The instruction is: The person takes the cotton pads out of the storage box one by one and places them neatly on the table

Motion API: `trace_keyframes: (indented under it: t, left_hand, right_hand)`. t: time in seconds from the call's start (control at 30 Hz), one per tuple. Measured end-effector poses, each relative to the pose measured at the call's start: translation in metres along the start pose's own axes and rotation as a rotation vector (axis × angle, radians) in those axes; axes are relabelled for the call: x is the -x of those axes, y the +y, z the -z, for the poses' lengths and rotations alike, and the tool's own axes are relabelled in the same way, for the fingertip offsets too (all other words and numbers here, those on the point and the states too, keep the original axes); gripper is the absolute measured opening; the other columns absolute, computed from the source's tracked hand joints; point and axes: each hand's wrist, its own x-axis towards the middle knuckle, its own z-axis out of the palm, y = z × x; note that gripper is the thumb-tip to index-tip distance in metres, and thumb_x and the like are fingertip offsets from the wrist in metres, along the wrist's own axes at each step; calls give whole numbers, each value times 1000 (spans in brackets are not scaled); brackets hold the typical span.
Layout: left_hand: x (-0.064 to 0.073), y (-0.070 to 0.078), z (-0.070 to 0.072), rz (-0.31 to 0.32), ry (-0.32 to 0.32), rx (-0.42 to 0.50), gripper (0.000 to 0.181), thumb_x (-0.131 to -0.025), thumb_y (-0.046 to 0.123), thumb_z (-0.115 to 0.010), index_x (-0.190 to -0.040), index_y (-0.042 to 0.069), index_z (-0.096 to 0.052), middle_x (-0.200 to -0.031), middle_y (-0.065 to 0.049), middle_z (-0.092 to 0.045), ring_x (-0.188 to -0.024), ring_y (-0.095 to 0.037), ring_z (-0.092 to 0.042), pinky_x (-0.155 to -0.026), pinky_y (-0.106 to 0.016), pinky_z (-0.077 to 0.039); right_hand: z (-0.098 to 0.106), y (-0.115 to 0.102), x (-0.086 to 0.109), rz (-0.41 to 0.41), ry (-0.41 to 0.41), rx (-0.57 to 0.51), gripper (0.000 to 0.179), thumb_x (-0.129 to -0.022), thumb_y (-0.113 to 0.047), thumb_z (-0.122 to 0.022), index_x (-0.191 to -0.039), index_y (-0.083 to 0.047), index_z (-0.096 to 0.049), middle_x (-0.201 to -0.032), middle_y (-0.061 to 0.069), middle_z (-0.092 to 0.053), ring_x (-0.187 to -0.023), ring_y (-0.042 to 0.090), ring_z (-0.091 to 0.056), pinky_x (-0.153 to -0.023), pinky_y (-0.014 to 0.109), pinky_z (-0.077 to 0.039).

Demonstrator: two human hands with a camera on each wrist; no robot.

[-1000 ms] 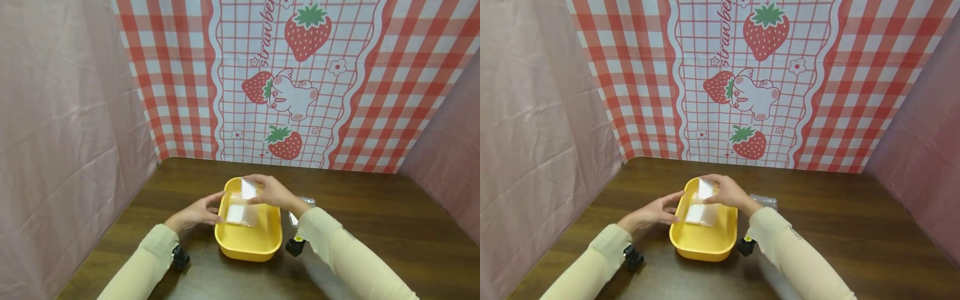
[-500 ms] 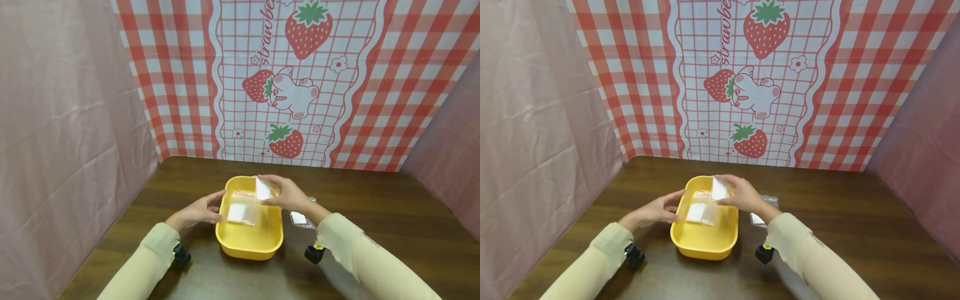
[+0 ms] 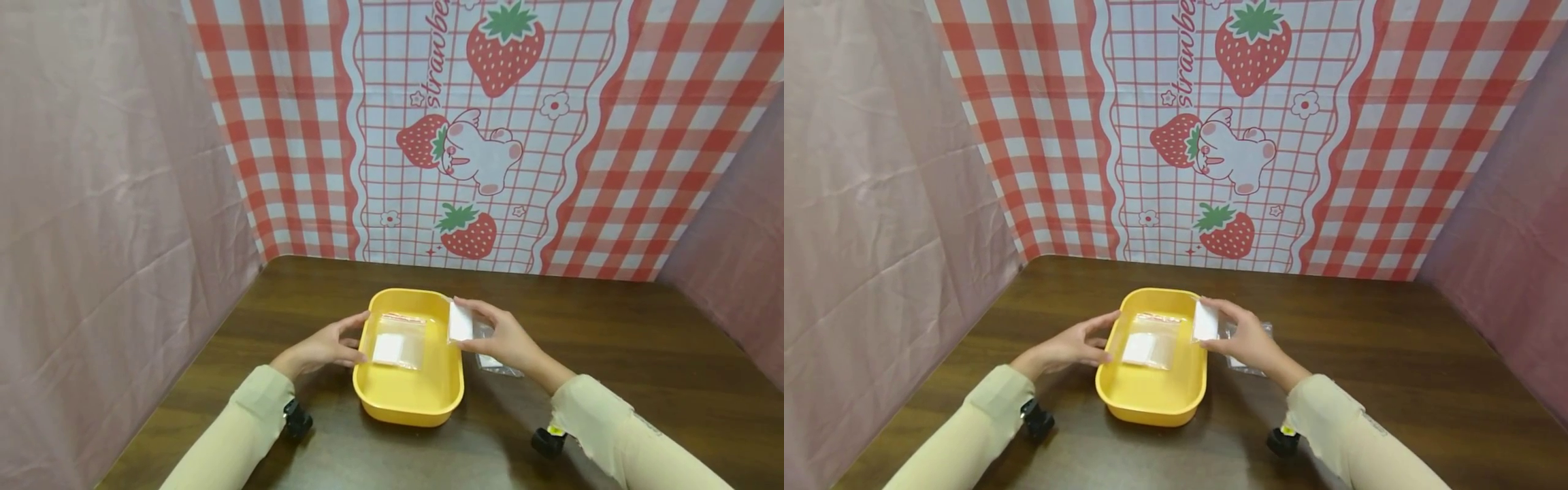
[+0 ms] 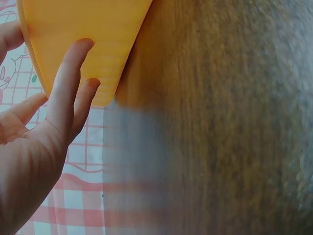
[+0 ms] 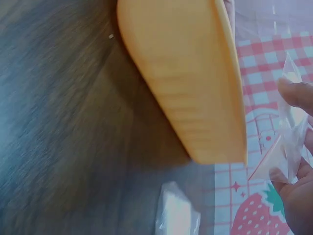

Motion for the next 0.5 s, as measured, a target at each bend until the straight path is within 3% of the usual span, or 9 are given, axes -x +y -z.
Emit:
trace_keyframes:
  t: [0.3,0.5]
  left_hand:
    - [0,0,1,3,-5,-4,85,-81,-3,-68,-149,10,-19,-146,-21,-22,-115,-35,-49,-80,-40,-53]
    - [0,0,1,10,-6,3,85,-81,-4,-68,-149,10,-18,-147,-21,-21,-116,-36,-49,-80,-40,-53]
  right_hand:
    - [20,17,21,16,14,63,70,-71,-19,-82,-133,-11,-52,-137,6,-48,-123,26,-43,-97,48,-39]
    - [37,31,33,-9,-7,121,68,-73,-20,-80,-134,-14,-51,-136,8,-48,-108,24,-51,-82,27,-49]
